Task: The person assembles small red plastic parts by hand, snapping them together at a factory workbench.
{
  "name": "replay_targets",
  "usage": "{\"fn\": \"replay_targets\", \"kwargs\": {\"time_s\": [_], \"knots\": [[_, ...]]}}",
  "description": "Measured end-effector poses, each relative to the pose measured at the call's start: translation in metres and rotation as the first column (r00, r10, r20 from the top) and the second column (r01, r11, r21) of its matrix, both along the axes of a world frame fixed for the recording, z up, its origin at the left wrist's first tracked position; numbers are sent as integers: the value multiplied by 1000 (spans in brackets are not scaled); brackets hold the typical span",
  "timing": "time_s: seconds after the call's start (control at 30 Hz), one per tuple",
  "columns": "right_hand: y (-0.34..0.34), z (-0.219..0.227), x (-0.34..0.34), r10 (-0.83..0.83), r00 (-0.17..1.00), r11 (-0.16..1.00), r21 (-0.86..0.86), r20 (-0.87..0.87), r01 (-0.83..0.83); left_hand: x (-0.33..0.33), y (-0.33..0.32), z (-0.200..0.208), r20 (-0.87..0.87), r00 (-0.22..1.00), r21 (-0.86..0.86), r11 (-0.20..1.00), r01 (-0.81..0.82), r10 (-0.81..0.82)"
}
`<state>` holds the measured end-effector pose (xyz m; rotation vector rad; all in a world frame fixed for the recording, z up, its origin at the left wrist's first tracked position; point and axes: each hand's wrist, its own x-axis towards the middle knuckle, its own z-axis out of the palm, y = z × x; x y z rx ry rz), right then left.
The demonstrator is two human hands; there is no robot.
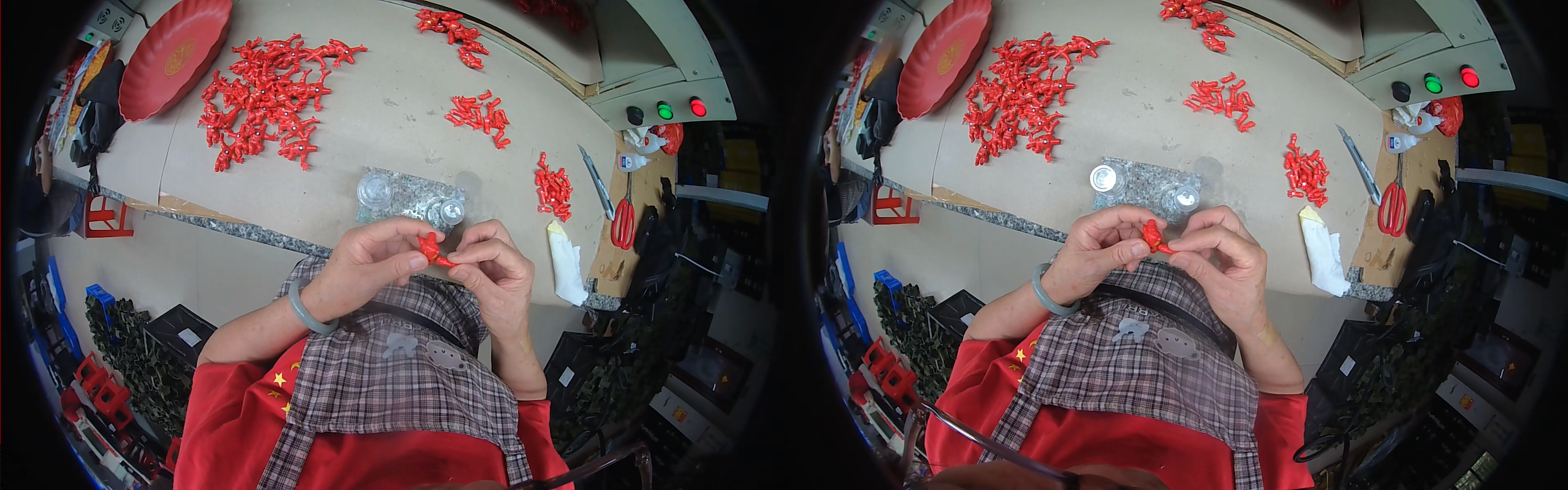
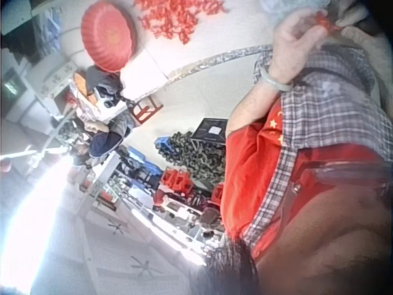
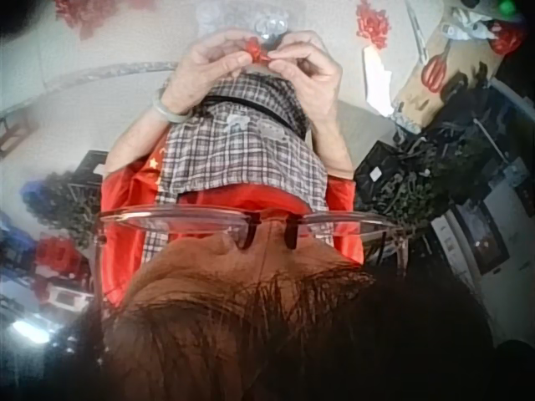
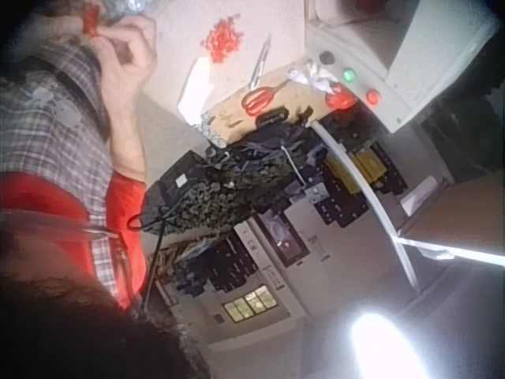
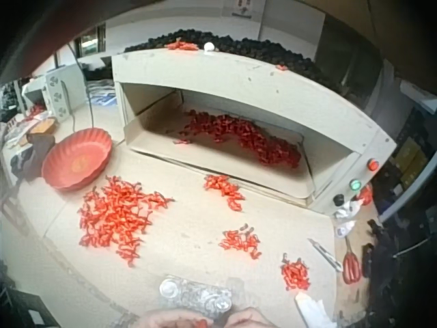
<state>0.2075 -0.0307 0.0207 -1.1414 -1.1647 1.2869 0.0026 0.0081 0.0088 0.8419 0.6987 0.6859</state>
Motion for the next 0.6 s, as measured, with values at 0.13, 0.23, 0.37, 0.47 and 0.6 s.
{"fn": "replay_targets", "kwargs": {"time_s": [0.13,0.23,0.37,0.47,0.6], "knots": [[-1,-1,-1,-19,998,998,52,54,16,0,-2,-2,16,1000,25,1000,-14,13],[0,1,-1,-30,994,997,69,101,23,0,-2,-2,16,1000,40,999,-19,18],[0,3,-1,-39,985,995,99,167,22,1,-2,-7,13,1000,147,989,8,-10],[2,6,0,-52,967,991,135,249,18,1,-1,-6,-17,1000,194,981,9,-6],[4,9,-1,-70,921,969,246,384,-29,-1,0,-6,-77,997,241,970,29,-11]]}}
